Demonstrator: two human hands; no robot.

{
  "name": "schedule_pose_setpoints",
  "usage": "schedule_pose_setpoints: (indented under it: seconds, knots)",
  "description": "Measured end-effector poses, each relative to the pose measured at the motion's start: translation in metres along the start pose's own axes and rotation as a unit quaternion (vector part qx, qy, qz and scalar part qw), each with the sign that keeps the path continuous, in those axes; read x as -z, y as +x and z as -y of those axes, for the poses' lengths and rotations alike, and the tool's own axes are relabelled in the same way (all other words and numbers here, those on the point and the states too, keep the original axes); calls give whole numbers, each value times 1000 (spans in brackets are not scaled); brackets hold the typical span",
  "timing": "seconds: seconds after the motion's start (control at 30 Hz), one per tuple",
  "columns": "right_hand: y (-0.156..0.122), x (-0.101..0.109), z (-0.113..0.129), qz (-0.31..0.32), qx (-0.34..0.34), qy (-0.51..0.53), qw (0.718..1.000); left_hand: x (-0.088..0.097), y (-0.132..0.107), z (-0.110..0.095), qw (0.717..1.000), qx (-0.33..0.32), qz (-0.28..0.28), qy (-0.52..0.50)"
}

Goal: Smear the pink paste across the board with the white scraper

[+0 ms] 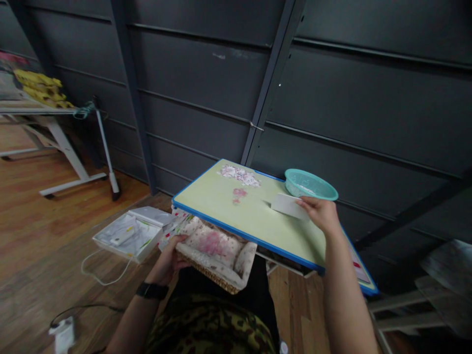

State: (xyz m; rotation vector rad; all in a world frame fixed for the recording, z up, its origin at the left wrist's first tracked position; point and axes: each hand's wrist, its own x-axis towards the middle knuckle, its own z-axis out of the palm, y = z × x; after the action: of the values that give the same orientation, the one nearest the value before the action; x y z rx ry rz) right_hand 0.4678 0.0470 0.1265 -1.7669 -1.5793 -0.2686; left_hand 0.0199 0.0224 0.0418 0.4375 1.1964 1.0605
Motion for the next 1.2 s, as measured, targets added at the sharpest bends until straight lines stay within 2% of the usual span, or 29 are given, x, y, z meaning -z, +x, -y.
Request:
schedule_pose_setpoints:
  seconds: [0.13, 0.3, 0.43, 0.47, 0.57, 0.7, 0.77, 0.83, 0.9, 0.97, 1.07, 1.13, 1.2]
  knots:
    - [10, -1, -8, -38, -50, 79, 995, 4, 2, -6, 999, -9, -23, 23]
    - [7, -18, 4, 13, -67, 122, 990, 4, 4, -7, 999, -15, -24, 31]
    - [-5, -15, 16, 49, -39, 115, 991, 4, 6, -8, 999, -12, -28, 38]
    - [-9, -12, 19, 69, -26, 109, 991, 5, 7, -9, 998, -4, -39, 39]
    - [-25, 0, 32, 135, 0, 85, 987, 7, 9, -10, 999, -5, -28, 36]
    - [-49, 23, 44, 190, -17, 65, 979, 12, 16, -11, 999, 11, -5, 48]
    - [-58, 40, 46, 217, -35, 83, 972, 14, 20, -12, 998, 14, -27, 48]
    - [-64, 61, 44, 270, -51, 115, 955, 16, 22, -12, 998, 20, -35, 44]
    - [-63, 79, 42, 345, -54, 162, 923, 18, 21, -12, 998, 24, -26, 43]
    - [-55, 89, 39, 346, -64, 188, 917, 20, 19, -11, 999, 24, -8, 46]
    - [-33, 84, 39, 362, -58, 211, 906, 23, 18, -9, 998, 24, -8, 53]
    - [-15, 69, 41, 376, -42, 215, 900, 25, 18, -7, 997, 23, -35, 63]
    - [2, 48, 44, 354, -28, 213, 910, 27, 17, -3, 996, 16, -60, 68]
